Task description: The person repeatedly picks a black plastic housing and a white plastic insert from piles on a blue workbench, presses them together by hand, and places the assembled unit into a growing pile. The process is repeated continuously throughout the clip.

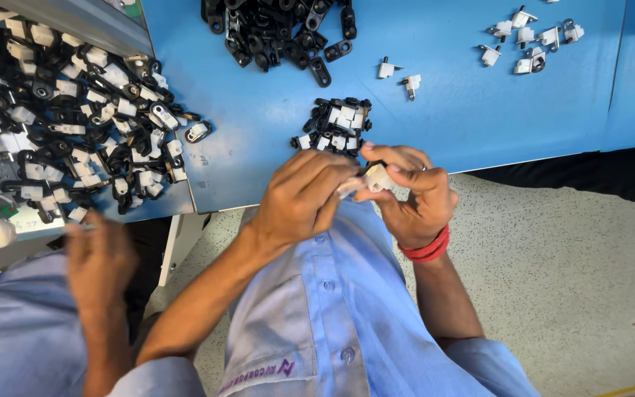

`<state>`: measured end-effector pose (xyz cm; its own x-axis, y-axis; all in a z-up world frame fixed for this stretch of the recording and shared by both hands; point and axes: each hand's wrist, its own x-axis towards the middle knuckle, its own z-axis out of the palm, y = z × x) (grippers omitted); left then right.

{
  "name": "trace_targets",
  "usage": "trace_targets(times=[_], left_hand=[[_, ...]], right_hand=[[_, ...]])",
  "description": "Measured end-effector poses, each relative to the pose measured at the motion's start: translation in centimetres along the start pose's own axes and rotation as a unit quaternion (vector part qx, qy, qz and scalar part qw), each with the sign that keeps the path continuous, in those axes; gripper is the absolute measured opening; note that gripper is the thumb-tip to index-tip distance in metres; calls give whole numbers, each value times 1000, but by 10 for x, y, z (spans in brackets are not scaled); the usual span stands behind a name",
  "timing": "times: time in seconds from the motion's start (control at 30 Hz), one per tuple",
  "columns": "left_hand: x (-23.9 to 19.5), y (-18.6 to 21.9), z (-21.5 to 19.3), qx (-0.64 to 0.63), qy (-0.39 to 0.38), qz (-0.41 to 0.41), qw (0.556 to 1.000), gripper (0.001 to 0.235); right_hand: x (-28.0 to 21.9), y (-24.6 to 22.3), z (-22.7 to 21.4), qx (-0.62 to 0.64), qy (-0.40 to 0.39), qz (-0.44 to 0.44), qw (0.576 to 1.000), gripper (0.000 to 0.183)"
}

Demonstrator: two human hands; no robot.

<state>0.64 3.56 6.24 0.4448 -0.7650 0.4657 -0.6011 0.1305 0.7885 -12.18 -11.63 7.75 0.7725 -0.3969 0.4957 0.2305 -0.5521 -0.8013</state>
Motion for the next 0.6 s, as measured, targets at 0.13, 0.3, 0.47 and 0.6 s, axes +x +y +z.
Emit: trace_targets(times=[0.13, 0.3, 0.47, 0.6], left_hand=[[1, 18, 6, -54, 36, -73, 995, 17], [7, 7, 22, -264, 39, -234, 935, 5], [2, 12, 37, 46, 79, -128, 988, 3], [-18, 5, 52, -292, 106, -258, 915, 10]], right_hand=[[-6, 3, -1, 86, 20, 28, 996, 45], [4, 13, -10, 1, -81, -12, 997, 46], [14, 16, -23, -11, -83, -19, 996, 44], [11, 17, -20, 67, -49, 28, 996, 41]])
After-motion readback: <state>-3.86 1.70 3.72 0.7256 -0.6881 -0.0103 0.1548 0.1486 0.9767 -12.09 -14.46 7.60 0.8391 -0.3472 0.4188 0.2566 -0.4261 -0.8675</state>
